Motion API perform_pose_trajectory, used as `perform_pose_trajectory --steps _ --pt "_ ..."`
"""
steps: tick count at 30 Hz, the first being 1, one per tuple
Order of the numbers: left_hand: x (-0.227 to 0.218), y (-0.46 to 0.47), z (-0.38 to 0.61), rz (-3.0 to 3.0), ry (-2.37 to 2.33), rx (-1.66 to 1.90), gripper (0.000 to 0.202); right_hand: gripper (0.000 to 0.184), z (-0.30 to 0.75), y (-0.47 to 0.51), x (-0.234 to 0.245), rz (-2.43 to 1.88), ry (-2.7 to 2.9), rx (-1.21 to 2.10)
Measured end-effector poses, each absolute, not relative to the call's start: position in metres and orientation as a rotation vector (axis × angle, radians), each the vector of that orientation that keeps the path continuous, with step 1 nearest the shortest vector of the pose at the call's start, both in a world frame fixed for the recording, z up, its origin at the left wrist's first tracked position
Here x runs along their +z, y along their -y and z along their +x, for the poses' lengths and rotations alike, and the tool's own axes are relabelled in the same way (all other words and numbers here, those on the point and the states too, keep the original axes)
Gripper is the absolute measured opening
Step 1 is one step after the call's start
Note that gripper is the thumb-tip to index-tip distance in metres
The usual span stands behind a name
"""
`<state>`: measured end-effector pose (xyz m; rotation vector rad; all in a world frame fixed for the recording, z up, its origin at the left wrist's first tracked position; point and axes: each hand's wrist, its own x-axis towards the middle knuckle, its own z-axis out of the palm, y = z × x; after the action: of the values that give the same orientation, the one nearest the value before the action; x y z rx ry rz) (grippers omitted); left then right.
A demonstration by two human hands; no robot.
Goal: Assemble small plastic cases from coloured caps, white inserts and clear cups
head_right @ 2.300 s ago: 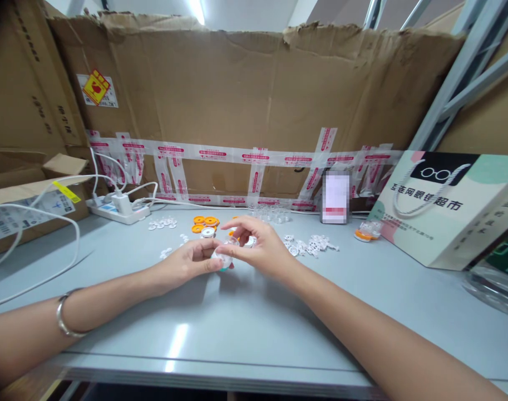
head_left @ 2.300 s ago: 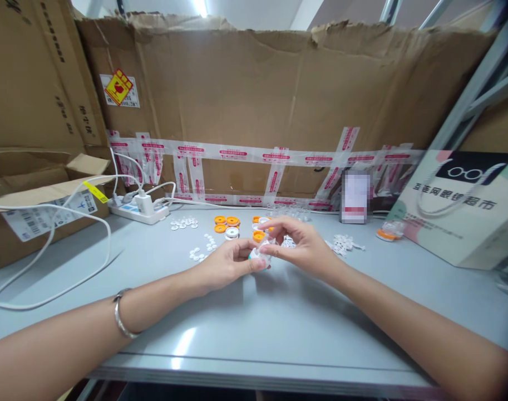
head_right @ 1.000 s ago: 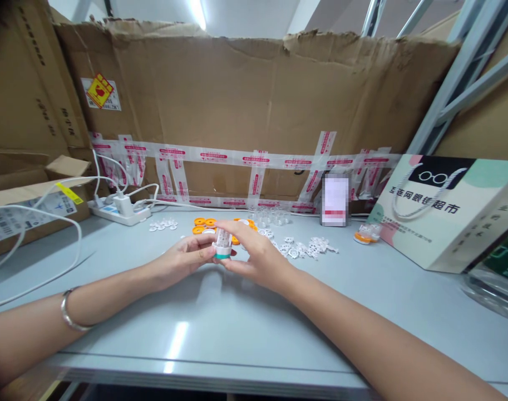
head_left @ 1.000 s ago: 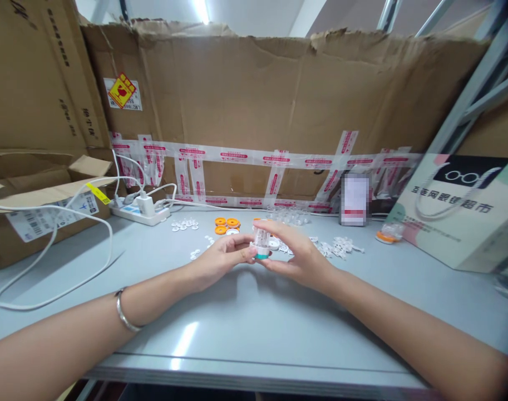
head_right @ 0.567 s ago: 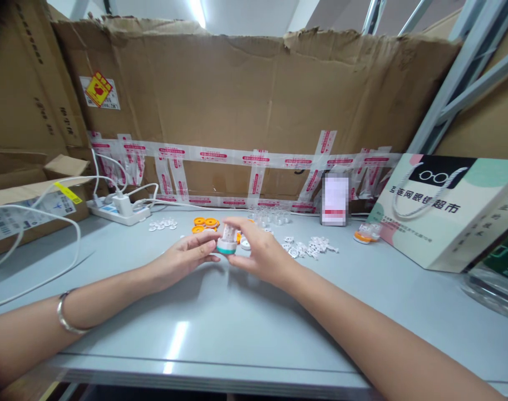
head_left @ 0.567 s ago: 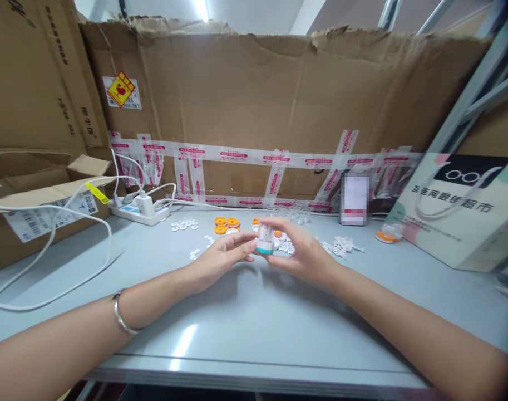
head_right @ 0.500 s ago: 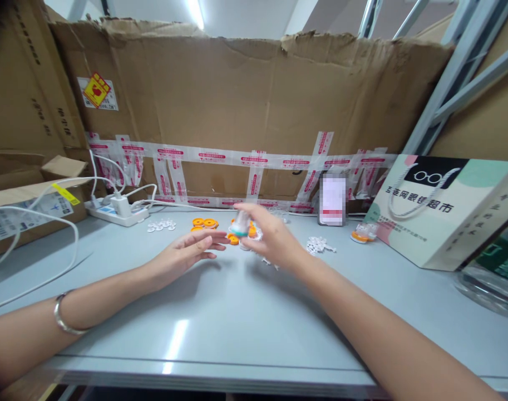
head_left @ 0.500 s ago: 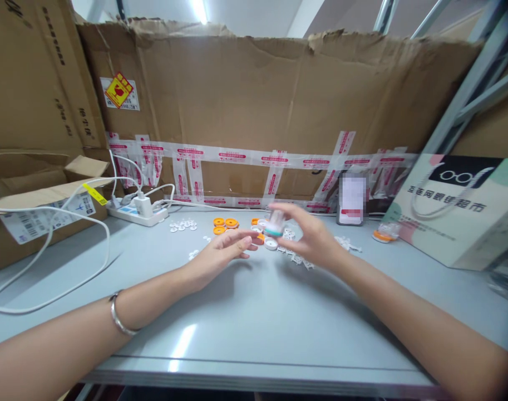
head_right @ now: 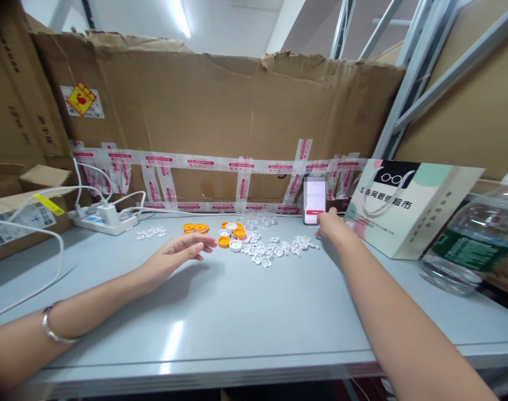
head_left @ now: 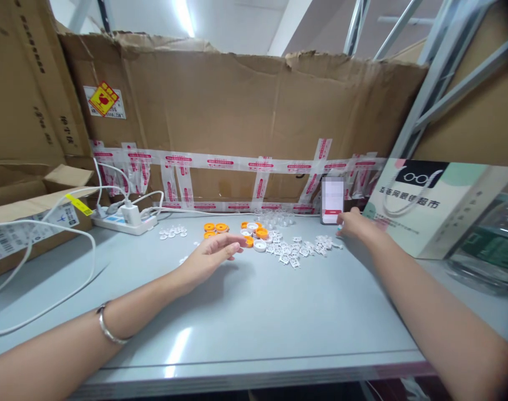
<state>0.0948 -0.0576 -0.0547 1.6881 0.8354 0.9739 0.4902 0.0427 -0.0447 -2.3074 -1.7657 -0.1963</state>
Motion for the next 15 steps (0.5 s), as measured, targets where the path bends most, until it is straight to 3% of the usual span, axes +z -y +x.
perform_pose_trajectory --steps 10,15 --pt "-0.050 0.016 0.060 1.616 -1.061 1.500 0.031 0.031 0.481 -0.043 -0.050 -2.528 1.735 -0.228" --pt "-0.042 -0.011 0.020 1.916 -1.652 1.434 0.035 0.033 0.484 -0.043 -0.052 -2.524 1.719 -0.252"
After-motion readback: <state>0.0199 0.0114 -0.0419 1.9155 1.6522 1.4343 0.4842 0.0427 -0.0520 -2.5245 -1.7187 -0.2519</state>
